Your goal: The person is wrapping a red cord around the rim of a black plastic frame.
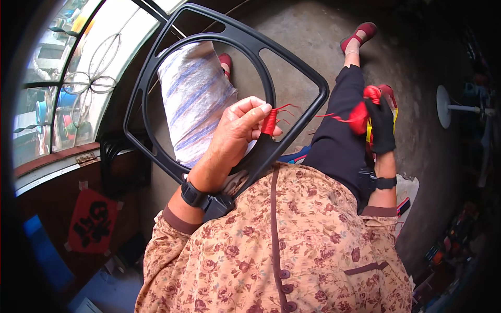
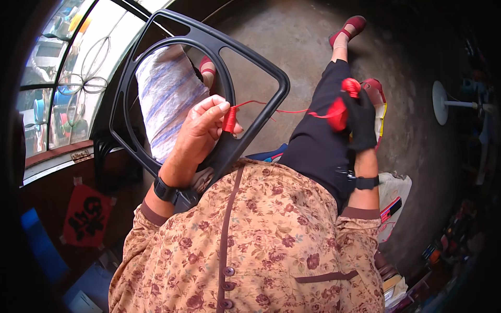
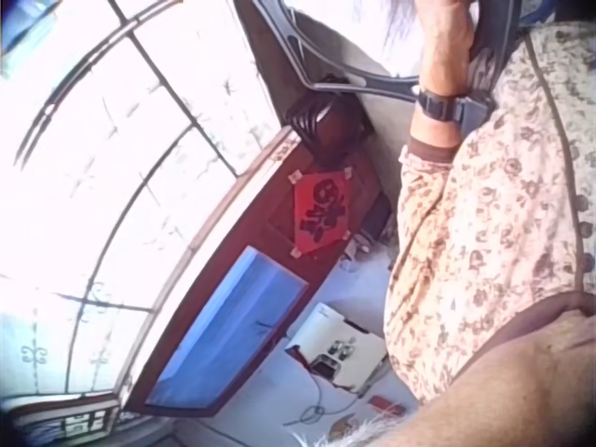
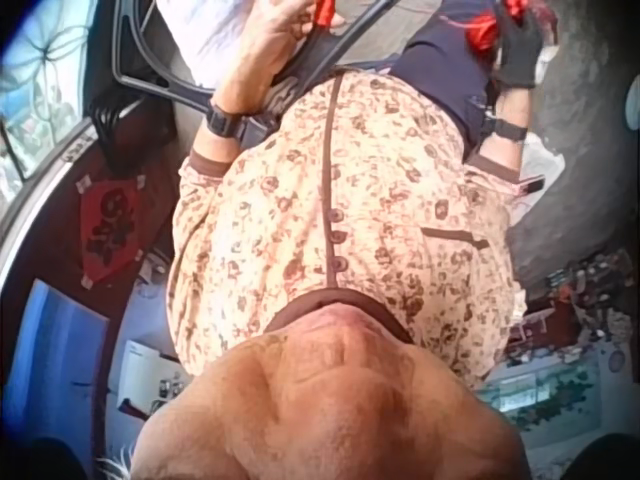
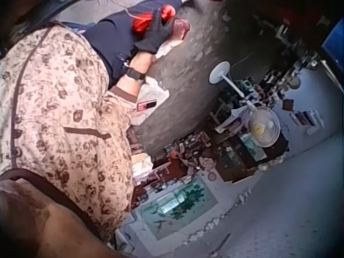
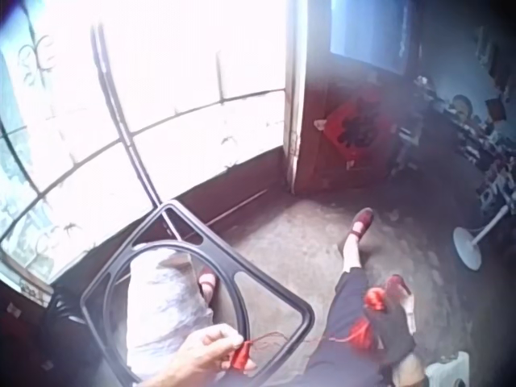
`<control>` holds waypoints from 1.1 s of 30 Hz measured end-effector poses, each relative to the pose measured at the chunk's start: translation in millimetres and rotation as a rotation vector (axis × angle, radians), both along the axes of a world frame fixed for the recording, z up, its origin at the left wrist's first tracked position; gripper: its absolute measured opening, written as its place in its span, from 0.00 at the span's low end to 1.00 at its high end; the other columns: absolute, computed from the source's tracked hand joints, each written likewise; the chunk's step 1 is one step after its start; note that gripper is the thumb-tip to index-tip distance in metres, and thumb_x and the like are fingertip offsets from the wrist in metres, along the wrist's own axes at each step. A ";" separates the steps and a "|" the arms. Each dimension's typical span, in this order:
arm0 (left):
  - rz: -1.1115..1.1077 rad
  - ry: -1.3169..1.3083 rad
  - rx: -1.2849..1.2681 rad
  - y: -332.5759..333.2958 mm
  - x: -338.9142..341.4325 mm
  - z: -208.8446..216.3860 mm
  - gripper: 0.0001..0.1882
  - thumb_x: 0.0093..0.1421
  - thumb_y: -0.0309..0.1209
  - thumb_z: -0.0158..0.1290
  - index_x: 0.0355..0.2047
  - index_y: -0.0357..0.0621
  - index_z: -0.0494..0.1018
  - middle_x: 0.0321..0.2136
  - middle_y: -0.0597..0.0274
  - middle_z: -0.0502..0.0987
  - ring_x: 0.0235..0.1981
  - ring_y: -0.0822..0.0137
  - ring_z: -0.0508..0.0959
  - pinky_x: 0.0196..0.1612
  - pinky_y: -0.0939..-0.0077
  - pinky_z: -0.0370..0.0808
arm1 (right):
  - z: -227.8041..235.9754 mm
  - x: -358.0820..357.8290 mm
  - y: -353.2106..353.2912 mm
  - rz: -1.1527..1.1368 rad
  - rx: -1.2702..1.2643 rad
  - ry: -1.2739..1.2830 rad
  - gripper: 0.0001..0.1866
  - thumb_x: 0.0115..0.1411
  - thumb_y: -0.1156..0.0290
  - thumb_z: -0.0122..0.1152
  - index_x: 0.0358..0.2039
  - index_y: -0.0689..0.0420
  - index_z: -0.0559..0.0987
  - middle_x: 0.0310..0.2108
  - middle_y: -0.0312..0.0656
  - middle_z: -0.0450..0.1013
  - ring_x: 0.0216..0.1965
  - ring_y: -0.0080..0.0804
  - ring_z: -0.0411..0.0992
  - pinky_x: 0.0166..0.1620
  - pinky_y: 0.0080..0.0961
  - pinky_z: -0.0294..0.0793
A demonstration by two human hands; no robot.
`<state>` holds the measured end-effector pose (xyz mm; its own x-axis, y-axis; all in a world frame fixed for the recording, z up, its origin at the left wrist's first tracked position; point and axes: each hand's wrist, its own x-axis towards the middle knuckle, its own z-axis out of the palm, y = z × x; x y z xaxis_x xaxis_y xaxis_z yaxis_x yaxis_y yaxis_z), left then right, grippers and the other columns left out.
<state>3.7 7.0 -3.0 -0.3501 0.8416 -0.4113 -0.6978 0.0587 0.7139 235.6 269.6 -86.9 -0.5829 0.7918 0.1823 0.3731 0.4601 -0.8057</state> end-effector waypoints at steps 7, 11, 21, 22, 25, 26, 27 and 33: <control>-0.107 -0.043 -0.008 -3.0 -0.1 3.0 0.06 0.61 0.32 0.50 0.31 0.42 0.68 0.23 0.61 0.76 0.25 0.71 0.80 0.27 0.82 0.78 | 32.6 -154.4 -69.9 0.258 -0.698 0.639 0.15 0.56 0.74 0.57 0.44 0.62 0.71 0.36 0.37 0.71 0.39 0.24 0.70 0.44 0.19 0.70; -0.120 -0.027 -0.021 -9.3 -1.3 -2.6 0.06 0.61 0.30 0.50 0.34 0.40 0.69 0.25 0.58 0.77 0.26 0.69 0.79 0.31 0.78 0.78 | 49.7 -172.5 -111.6 0.628 -0.424 0.345 0.15 0.63 0.73 0.48 0.49 0.62 0.69 0.40 0.38 0.71 0.41 0.24 0.70 0.46 0.20 0.70; 0.018 0.058 -0.097 -9.2 4.2 -16.8 0.10 0.52 0.37 0.60 0.27 0.47 0.74 0.20 0.75 0.72 0.19 0.84 0.64 0.20 0.87 0.57 | 34.7 -128.7 -121.0 0.659 -1.100 0.518 0.23 0.64 0.65 0.45 0.56 0.62 0.61 0.46 0.43 0.70 0.45 0.31 0.70 0.52 0.26 0.69; -0.059 0.110 -0.013 -12.4 -1.1 -18.5 0.11 0.54 0.35 0.59 0.33 0.43 0.74 0.26 0.71 0.75 0.24 0.81 0.70 0.26 0.86 0.64 | 38.4 -133.4 -122.0 0.668 -1.215 0.586 0.24 0.64 0.63 0.46 0.57 0.62 0.60 0.47 0.44 0.69 0.46 0.32 0.70 0.52 0.27 0.69; -0.075 0.186 0.063 -10.5 3.7 -17.4 0.11 0.54 0.35 0.59 0.33 0.42 0.74 0.26 0.71 0.75 0.24 0.81 0.70 0.26 0.87 0.64 | 84.9 -166.7 -111.0 1.005 -1.745 0.696 0.26 0.60 0.65 0.53 0.56 0.63 0.64 0.40 0.41 0.71 0.41 0.25 0.69 0.50 0.28 0.69; -0.025 0.209 0.059 -7.7 7.2 -15.1 0.10 0.53 0.37 0.60 0.28 0.45 0.75 0.20 0.76 0.72 0.19 0.84 0.64 0.20 0.88 0.57 | 72.5 -171.2 -101.8 1.078 -1.575 0.579 0.29 0.58 0.63 0.55 0.56 0.63 0.63 0.39 0.42 0.71 0.42 0.26 0.70 0.51 0.28 0.68; -0.028 0.209 0.060 -6.7 7.4 -12.9 0.10 0.53 0.37 0.60 0.28 0.45 0.75 0.20 0.76 0.72 0.19 0.84 0.64 0.20 0.88 0.57 | 70.1 -172.9 -97.7 1.142 -1.405 0.463 0.32 0.56 0.62 0.57 0.57 0.63 0.61 0.39 0.42 0.71 0.43 0.27 0.70 0.52 0.29 0.68; -0.029 0.201 -0.055 -3.5 7.6 -7.3 0.10 0.58 0.37 0.55 0.32 0.43 0.74 0.22 0.73 0.75 0.22 0.83 0.70 0.22 0.90 0.60 | 46.4 -138.1 -89.3 0.807 -1.291 0.591 0.28 0.57 0.68 0.58 0.57 0.60 0.63 0.47 0.40 0.70 0.46 0.25 0.69 0.50 0.22 0.67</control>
<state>11.3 3.5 -10.3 -0.4061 0.8304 -0.3815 -0.5390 0.1195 0.8338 97.6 180.3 -40.5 -0.9916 0.1286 0.0141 -0.0988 -0.6828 -0.7239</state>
